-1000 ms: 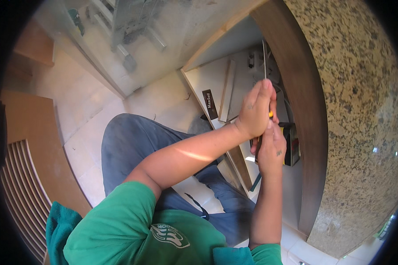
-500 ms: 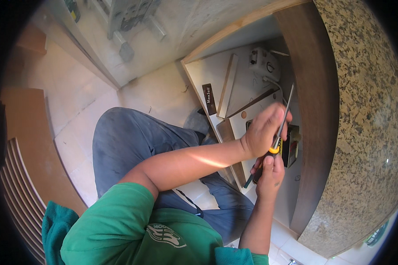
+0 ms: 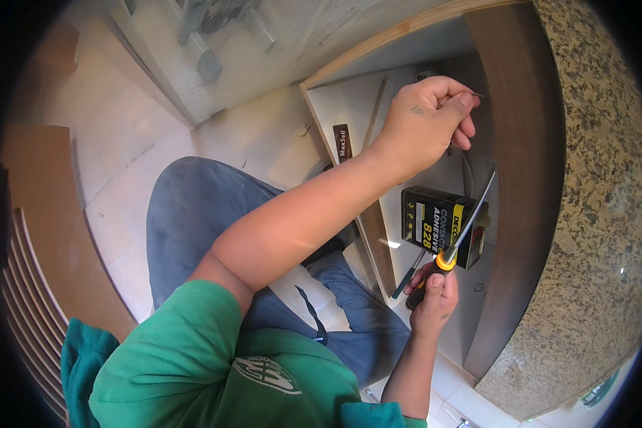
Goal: The person is sitting on the floor under a bathroom vanity, using a chisel to fit a curved wooden trim piece along the underside of the granite countertop. They repeatedly insert the chisel into the gap, tap it with their hand, and check the fit of the trim.
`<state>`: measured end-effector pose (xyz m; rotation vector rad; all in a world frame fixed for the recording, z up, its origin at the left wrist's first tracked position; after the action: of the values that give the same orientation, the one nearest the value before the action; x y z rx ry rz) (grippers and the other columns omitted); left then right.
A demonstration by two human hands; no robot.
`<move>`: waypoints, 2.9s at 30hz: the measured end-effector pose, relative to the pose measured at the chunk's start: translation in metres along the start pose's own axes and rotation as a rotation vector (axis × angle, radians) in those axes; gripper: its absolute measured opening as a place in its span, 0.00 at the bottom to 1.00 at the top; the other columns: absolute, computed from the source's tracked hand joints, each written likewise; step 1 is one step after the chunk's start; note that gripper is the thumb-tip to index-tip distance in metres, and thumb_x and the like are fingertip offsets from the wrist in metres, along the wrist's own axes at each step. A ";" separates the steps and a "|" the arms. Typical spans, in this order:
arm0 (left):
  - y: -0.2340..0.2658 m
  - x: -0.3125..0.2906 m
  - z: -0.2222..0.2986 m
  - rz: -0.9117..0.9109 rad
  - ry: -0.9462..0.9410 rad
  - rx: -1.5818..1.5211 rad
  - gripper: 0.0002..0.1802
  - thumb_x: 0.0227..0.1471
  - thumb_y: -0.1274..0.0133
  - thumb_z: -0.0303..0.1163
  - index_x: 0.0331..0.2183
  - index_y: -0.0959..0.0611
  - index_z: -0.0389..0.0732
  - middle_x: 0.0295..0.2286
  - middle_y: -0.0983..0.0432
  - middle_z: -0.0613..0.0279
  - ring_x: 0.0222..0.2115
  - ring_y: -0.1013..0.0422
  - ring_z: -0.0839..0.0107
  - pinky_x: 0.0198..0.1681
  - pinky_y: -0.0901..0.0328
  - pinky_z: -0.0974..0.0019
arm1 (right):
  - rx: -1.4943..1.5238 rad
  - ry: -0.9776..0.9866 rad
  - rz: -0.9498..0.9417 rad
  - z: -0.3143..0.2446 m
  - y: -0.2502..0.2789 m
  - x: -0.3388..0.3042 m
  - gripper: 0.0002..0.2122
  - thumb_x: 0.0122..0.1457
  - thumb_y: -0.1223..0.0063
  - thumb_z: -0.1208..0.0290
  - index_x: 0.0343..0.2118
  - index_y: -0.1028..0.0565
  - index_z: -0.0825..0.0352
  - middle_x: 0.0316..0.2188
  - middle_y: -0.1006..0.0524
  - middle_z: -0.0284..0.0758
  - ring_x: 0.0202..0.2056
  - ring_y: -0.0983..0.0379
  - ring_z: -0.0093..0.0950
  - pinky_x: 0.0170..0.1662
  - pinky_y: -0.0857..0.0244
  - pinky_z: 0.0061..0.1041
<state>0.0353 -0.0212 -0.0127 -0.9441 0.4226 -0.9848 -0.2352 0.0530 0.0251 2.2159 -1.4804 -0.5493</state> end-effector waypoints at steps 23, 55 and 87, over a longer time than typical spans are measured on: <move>0.027 -0.005 -0.055 0.226 0.155 -0.520 0.15 0.58 0.51 0.40 0.31 0.22 0.37 0.20 0.27 0.60 0.20 0.30 0.69 0.28 0.33 0.66 | 0.048 0.038 0.008 0.005 -0.005 0.003 0.27 0.63 0.45 0.44 0.40 0.29 0.71 0.28 0.28 0.36 0.25 0.31 0.22 0.26 0.33 0.21; 0.001 0.009 0.031 -0.302 0.002 -0.601 0.35 0.62 0.54 0.32 0.68 0.41 0.41 0.65 0.41 0.64 0.62 0.43 0.67 0.66 0.53 0.49 | 0.017 0.055 0.012 -0.003 -0.009 -0.002 0.27 0.64 0.46 0.44 0.41 0.29 0.72 0.26 0.28 0.36 0.24 0.30 0.22 0.27 0.34 0.21; -0.039 -0.052 -0.060 0.060 -0.022 -0.073 0.30 0.70 0.63 0.55 0.43 0.23 0.35 0.31 0.22 0.58 0.34 0.26 0.72 0.43 0.33 0.68 | -0.028 -0.030 0.034 0.003 -0.005 0.020 0.26 0.68 0.52 0.45 0.45 0.28 0.70 0.24 0.28 0.33 0.21 0.32 0.19 0.25 0.37 0.16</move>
<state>-0.0527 -0.0137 -0.0182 -1.0011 0.4686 -0.9086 -0.2260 0.0362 0.0186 2.1664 -1.5135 -0.5911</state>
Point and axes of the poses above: each hand's wrist, its own x-axis towards the middle knuckle, its own y-axis out of the back of the hand, z = x × y, the point moved 1 cm from there along x, towards the middle knuckle
